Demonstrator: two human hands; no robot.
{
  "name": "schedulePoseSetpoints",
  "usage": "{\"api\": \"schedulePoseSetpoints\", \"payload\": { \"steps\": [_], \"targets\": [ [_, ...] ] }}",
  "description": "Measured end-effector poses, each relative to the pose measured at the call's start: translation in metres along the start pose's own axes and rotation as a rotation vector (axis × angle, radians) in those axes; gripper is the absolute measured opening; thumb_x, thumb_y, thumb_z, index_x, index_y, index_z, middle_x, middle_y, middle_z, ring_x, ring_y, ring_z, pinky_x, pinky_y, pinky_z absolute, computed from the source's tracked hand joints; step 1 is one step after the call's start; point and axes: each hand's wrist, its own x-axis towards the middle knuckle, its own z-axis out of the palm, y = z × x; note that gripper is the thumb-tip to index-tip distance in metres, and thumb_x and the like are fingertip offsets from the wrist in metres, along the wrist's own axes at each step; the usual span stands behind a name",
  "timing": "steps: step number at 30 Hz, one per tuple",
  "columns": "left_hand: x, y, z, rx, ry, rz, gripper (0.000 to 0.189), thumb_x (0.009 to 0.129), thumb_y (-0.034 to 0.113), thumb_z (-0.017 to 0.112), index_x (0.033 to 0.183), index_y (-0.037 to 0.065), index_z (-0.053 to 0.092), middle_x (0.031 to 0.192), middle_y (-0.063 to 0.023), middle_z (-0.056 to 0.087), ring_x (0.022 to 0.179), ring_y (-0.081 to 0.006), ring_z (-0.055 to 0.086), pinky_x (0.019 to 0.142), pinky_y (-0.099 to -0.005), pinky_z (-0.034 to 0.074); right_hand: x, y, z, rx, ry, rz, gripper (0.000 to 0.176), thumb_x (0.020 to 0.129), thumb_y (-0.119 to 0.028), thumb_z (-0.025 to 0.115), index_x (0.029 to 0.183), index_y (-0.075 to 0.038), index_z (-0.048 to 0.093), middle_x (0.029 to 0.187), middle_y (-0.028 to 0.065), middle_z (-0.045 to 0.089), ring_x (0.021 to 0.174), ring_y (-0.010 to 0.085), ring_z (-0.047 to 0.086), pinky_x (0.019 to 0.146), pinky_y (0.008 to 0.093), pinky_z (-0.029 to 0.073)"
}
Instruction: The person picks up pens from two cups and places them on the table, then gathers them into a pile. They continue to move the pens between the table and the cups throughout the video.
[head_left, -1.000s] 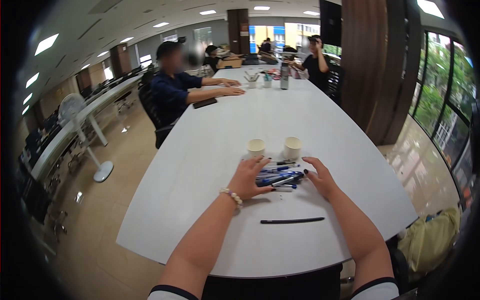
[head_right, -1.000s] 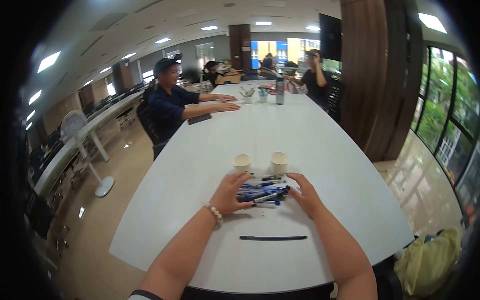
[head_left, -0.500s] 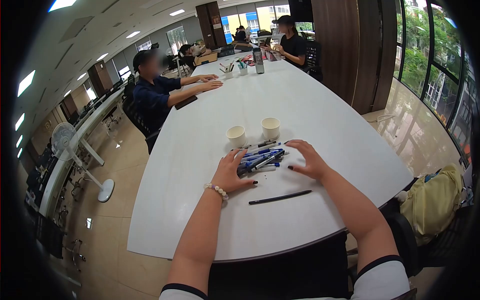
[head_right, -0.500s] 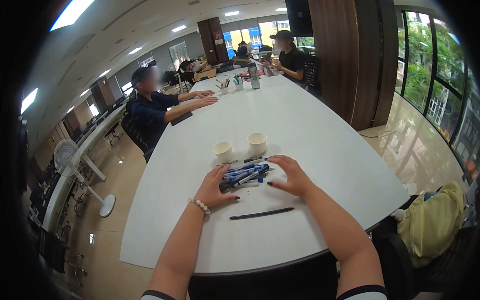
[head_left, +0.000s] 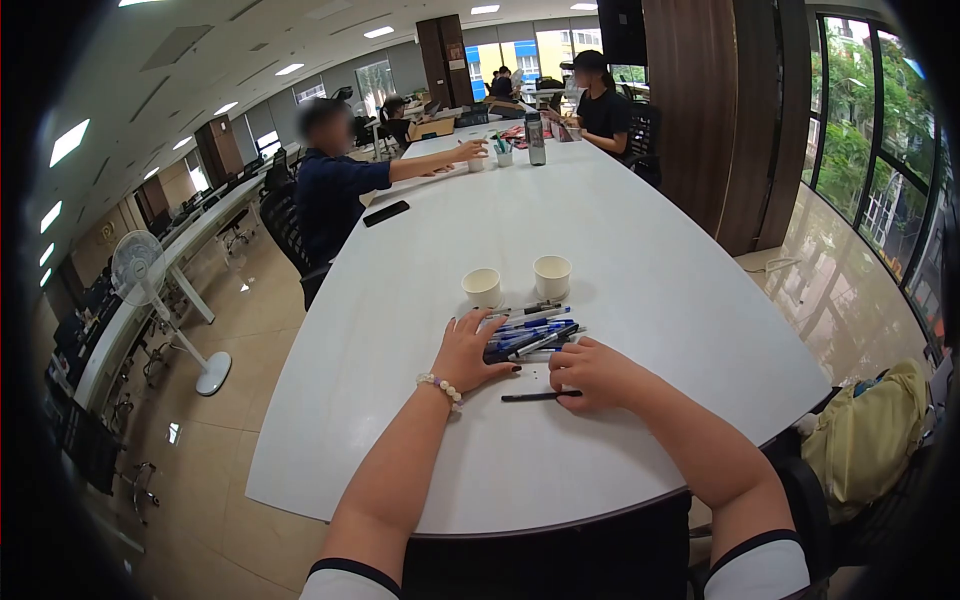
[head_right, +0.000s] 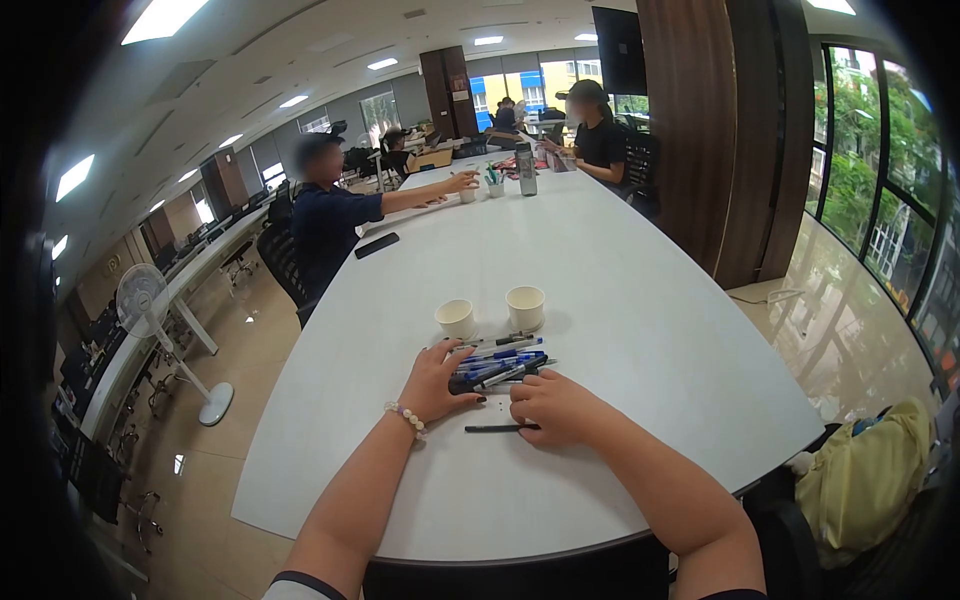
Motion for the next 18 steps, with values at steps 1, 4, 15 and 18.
{"api": "schedulePoseSetpoints", "payload": {
  "steps": [1,4,15,18],
  "targets": [
    [0.000,0.000,0.001,0.000,0.004,-0.002,0.074,0.061,0.040,0.079,0.124,0.013,0.049,0.128,-0.0117,0.042,0.120,-0.0316,0.039,0.102,-0.0433,0.031,0.000,0.002,0.004,-0.003,-0.002,-0.004,0.016,0.074,-0.025,0.065,0.080,-0.012,0.059,0.094,0.0025,0.057,0.093,0.0162,0.052,0.081,0.0321,0.040],
    [-0.001,0.000,0.003,0.044,0.067,0.026,0.059,0.066,0.035,0.076,0.117,0.014,0.055,0.125,-0.0095,0.045,0.119,-0.0291,0.040,0.102,-0.0482,0.029,0.001,0.007,0.011,-0.068,0.096,0.077,0.009,0.072,-0.019,0.063,0.075,-0.012,0.058,0.074,0.0013,0.058,0.079,0.0175,0.056,0.074,0.0324,0.041],
    [0.002,0.000,0.012,0.053,0.091,0.117,0.033,0.071,0.027,0.072,0.100,0.017,0.060,0.120,-0.0065,0.049,0.120,-0.0263,0.040,0.102,-0.0542,0.027,0.001,0.009,-0.017,-0.083,0.711,0.194,0.034,0.066,0.000,0.065,0.097,-0.011,0.058,0.075,0.0019,0.061,0.077,0.0198,0.058,0.070,0.0343,0.042],
    [0.002,0.000,0.011,0.055,0.101,0.117,0.032,0.072,0.028,0.071,0.099,0.017,0.061,0.120,-0.0064,0.048,0.120,-0.0261,0.039,0.103,-0.0536,0.026,-0.002,0.016,-0.008,-0.053,0.738,0.181,0.052,0.068,0.003,0.061,0.117,-0.009,0.050,0.111,0.0081,0.058,0.107,0.0253,0.051,0.090,0.0374,0.036]
  ]
}}
